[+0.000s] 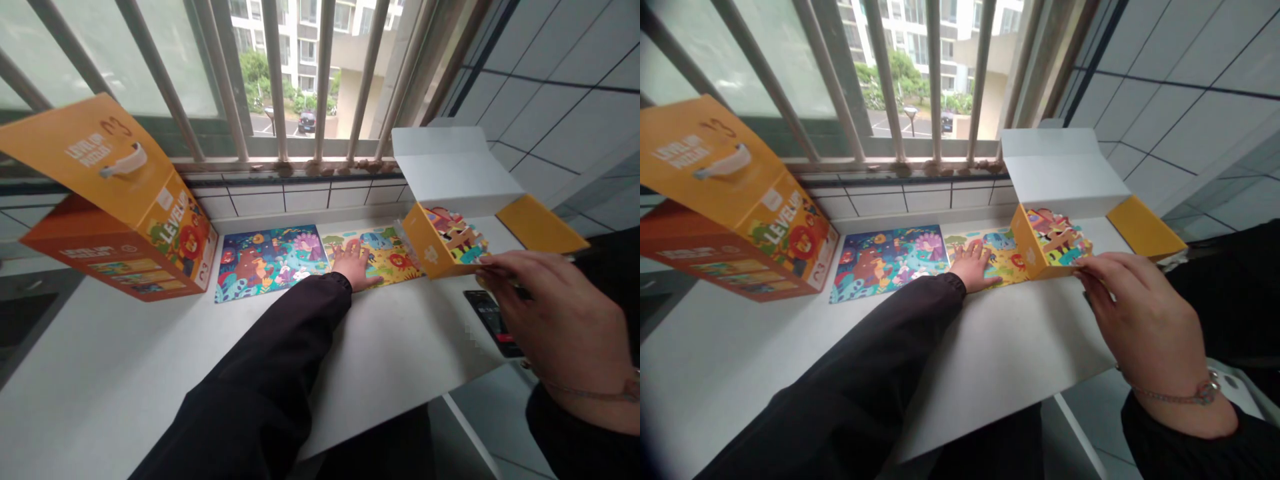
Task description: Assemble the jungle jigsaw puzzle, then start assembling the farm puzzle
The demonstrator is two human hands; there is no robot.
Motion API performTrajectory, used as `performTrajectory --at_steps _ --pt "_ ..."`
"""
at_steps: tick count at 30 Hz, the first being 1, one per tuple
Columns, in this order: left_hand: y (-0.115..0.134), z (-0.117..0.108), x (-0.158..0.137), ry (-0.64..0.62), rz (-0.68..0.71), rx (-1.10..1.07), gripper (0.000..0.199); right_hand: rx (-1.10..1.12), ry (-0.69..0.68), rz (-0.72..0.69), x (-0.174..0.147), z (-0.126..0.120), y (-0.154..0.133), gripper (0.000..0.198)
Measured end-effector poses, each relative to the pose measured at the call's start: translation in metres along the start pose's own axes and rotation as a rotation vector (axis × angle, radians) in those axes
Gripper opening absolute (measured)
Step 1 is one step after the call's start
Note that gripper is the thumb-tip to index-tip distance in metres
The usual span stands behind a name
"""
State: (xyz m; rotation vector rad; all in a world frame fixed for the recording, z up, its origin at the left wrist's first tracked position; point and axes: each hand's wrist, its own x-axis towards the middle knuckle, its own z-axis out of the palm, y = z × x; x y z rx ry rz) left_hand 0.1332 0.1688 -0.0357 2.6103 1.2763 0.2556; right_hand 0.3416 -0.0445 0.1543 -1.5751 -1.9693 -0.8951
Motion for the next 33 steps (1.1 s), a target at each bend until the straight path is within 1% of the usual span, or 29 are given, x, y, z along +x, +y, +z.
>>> performTrajectory --at_steps 3,7,13,18,21,23,25,27,29,32,33 --pt "-0.012 -0.004 0.012 -0.006 0.001 0.006 0.101 -0.004 -0.027 0.008 -0.007 0.002 0.001 0.026" --pt "-0.022 -0.006 0.024 0.002 -0.010 0.011 0.102 0.030 -0.060 0.033 -0.016 0.007 -0.004 0.025" --pt "-0.035 -0.008 0.030 0.031 -0.018 0.009 0.102 0.081 -0.091 0.050 -0.020 0.015 -0.019 0.024" --pt "-0.038 -0.015 0.031 0.055 -0.028 -0.003 0.094 0.138 -0.125 0.056 -0.024 0.024 -0.027 0.024" --pt "-0.035 -0.024 0.022 0.093 -0.047 -0.011 0.079 0.157 -0.143 0.068 -0.027 0.030 -0.032 0.024" --pt "-0.032 -0.031 0.004 0.127 -0.059 -0.017 0.062 0.167 -0.139 0.058 -0.029 0.035 -0.038 0.024" --pt "-0.027 -0.038 -0.027 0.151 -0.056 -0.024 0.049 0.193 -0.119 0.038 -0.029 0.042 -0.048 0.022" --pt "-0.023 -0.045 -0.071 0.136 -0.015 -0.033 0.035 0.230 -0.098 0.022 -0.028 0.052 -0.063 0.020" --pt "-0.020 -0.052 -0.123 0.111 0.049 -0.046 0.025 0.281 -0.090 0.009 -0.026 0.063 -0.082 0.021" --pt "-0.025 -0.065 -0.200 0.115 0.079 -0.066 0.023 0.400 -0.116 -0.013 -0.021 0.083 -0.119 0.025" --pt "-0.030 -0.069 -0.222 0.140 0.071 -0.080 0.025 0.443 -0.130 -0.021 -0.019 0.090 -0.133 0.027"
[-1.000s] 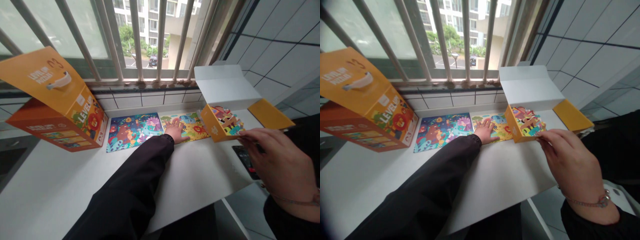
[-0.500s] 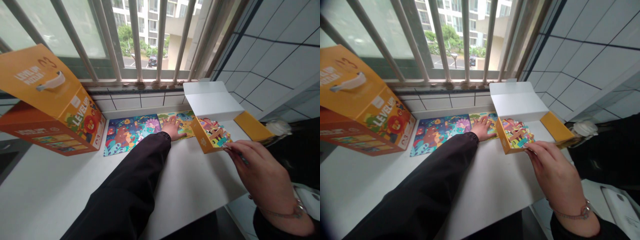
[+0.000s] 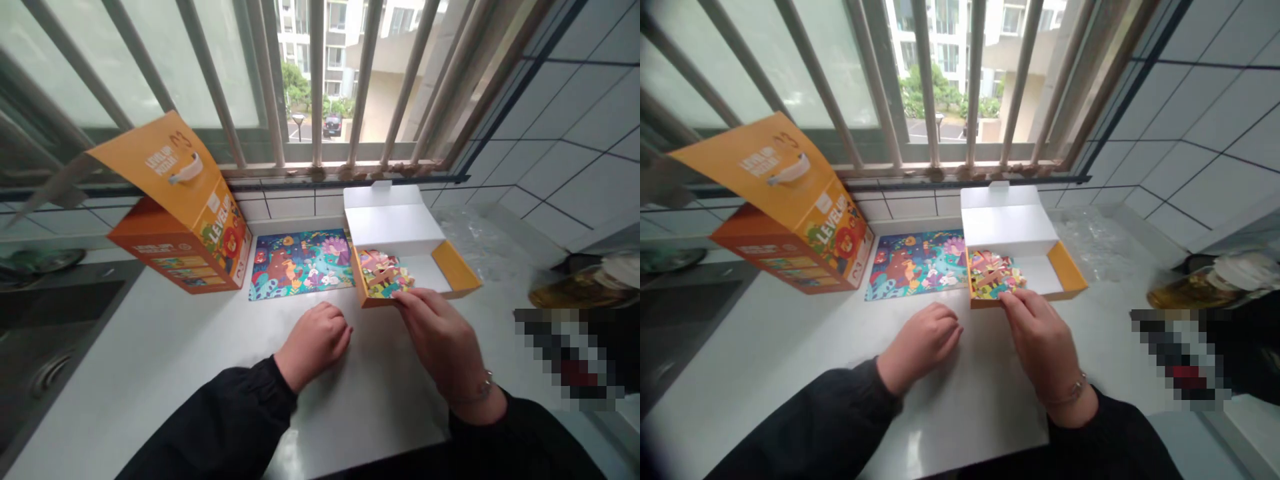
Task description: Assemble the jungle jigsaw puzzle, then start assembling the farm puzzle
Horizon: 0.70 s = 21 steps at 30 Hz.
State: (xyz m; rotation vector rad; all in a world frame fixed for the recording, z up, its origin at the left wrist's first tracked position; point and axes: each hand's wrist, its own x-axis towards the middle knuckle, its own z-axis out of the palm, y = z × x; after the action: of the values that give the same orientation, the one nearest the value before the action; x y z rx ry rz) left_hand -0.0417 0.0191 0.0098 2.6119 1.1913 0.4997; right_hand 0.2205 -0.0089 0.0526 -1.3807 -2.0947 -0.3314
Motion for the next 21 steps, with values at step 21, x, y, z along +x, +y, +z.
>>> performTrajectory --at_steps 21 --pt "-0.085 0.002 -0.010 0.489 -0.299 -0.172 0.015 0.088 -0.353 0.201 0.095 0.110 -0.057 0.037"
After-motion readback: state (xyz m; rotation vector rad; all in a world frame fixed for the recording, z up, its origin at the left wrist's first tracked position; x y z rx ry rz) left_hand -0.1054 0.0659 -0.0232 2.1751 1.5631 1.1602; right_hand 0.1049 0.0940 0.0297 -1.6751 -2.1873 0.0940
